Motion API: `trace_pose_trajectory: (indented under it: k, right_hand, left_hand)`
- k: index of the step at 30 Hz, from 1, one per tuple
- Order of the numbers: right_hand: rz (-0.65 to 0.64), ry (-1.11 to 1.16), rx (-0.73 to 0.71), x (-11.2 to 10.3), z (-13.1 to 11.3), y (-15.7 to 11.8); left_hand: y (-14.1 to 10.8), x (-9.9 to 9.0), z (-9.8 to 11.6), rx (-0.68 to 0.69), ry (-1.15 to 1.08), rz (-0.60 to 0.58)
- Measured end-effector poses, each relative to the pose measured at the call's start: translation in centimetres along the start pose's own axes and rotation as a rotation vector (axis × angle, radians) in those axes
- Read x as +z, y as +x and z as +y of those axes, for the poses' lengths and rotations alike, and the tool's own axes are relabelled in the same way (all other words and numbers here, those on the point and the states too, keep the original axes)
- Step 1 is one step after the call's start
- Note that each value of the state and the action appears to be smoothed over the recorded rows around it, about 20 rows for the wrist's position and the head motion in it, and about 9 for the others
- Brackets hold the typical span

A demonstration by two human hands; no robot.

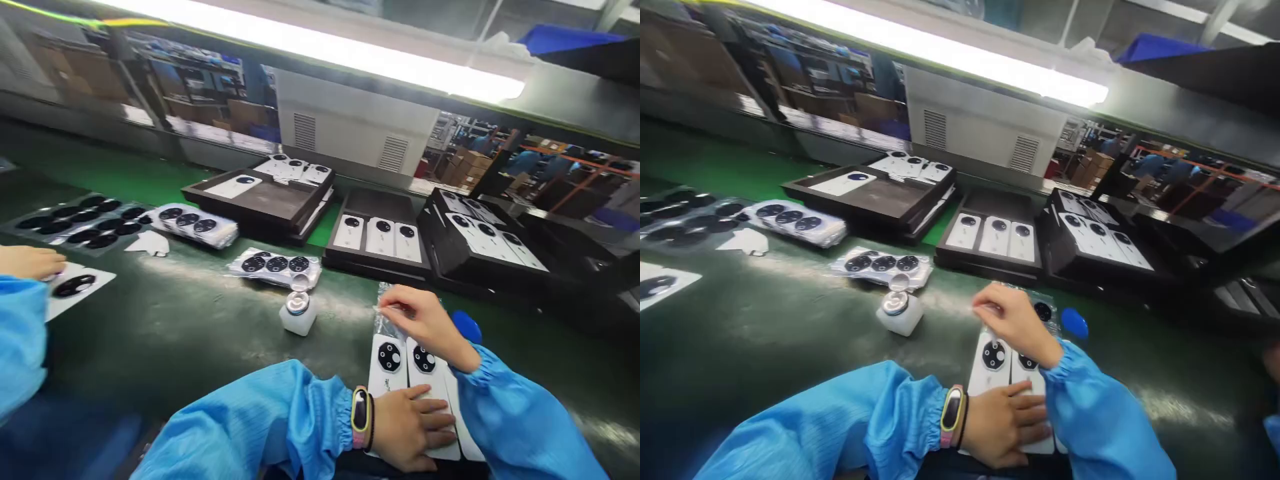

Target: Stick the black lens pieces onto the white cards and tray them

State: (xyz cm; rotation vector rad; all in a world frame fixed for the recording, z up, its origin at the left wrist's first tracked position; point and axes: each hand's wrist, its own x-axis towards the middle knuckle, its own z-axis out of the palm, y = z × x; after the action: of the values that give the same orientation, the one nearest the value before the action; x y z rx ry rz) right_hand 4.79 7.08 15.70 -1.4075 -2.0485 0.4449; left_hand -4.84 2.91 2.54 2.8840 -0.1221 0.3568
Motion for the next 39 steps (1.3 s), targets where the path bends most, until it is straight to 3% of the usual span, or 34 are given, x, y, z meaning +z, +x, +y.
trace_pose_trajectory:
  k: [2,5,10,13,18,26,39]
  right_hand:
    - [0.093,0.003,0.121,-2.5,2.4,-4.3]
    - [0.175,-0.031,0.262,-4.6,5.6,-10.3]
    - [0.240,-0.170,0.317,-3.7,8.6,-15.8]
    - [0.259,-0.274,0.267,-2.3,9.7,-16.6]
    - [0.218,-0.412,0.111,-1.0,11.0,-16.9]
    - [0.177,-0.602,-0.001,-1.3,11.1,-16.8]
    - [0.112,-0.815,-0.147,-2.0,11.0,-17.1]
  left_hand:
    - [0.5,-0.2,-0.1,0.132,0.021,-0.012]
    - [1.2,-0.8,0.0,0.153,0.068,-0.003]
    - [3.9,-1.0,0.6,0.203,0.061,-0.012]
    - [5.0,-0.2,0.7,0.186,0.055,0.063]
    - [4.7,1.3,0.5,0.137,0.063,0.108]
    - [4.7,1.8,0.3,0.128,0.060,0.174]
    - [4.8,2.1,0.3,0.119,0.028,0.149]
